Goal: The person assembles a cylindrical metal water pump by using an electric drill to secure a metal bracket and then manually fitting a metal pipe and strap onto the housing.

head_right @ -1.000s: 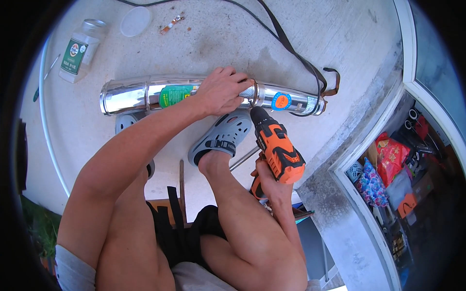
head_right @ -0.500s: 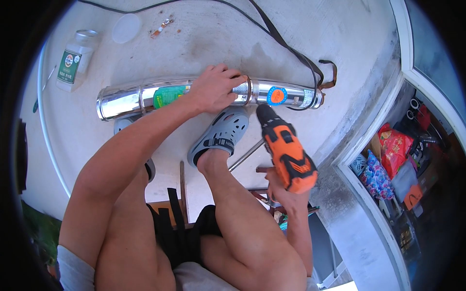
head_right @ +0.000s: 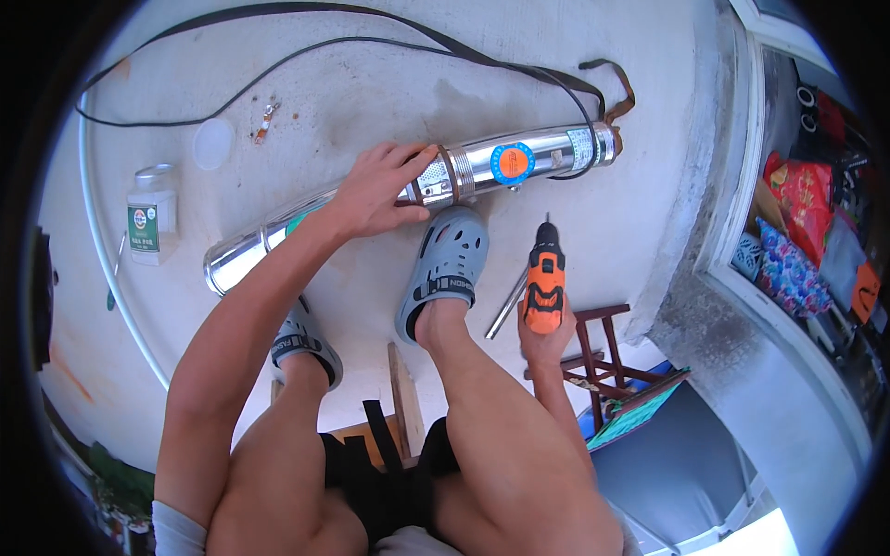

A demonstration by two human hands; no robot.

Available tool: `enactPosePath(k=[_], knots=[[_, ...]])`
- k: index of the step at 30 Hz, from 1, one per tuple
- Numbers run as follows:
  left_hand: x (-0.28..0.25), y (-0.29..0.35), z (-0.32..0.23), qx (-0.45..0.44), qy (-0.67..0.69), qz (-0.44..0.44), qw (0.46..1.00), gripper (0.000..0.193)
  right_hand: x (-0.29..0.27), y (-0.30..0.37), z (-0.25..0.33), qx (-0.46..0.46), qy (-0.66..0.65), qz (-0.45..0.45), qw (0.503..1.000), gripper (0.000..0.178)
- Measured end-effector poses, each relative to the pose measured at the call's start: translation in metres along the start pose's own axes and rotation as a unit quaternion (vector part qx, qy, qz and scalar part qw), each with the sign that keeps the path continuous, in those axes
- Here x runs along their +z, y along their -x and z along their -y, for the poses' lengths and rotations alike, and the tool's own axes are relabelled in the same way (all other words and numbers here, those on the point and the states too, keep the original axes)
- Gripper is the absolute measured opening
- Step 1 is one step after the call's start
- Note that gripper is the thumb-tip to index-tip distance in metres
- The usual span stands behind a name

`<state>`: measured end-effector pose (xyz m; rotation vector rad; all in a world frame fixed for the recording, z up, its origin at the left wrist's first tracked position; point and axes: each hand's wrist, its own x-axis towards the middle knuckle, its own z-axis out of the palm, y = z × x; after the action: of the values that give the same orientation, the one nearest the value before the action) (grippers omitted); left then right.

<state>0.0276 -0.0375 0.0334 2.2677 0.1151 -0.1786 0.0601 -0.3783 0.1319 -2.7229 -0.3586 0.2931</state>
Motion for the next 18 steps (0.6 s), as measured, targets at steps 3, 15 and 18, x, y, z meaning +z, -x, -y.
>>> enactPosePath(k=[3,15,18], knots=[[-0.001,0.007,0.000,0.010,-0.017,-0.011,1.000,0.093,0.013,-0.013,-0.018,0.030,0.033,-0.039,0.998,0.029],[0.002,-0.006,0.003,-0.003,-0.114,-0.068,0.991,0.091,0.053,-0.046,-0.096,0.069,0.177,-0.057,0.980,0.043],[-0.007,-0.013,0.009,-0.019,-0.078,-0.045,0.996,0.088,0.062,-0.052,-0.109,0.108,0.183,-0.016,0.977,0.052]])
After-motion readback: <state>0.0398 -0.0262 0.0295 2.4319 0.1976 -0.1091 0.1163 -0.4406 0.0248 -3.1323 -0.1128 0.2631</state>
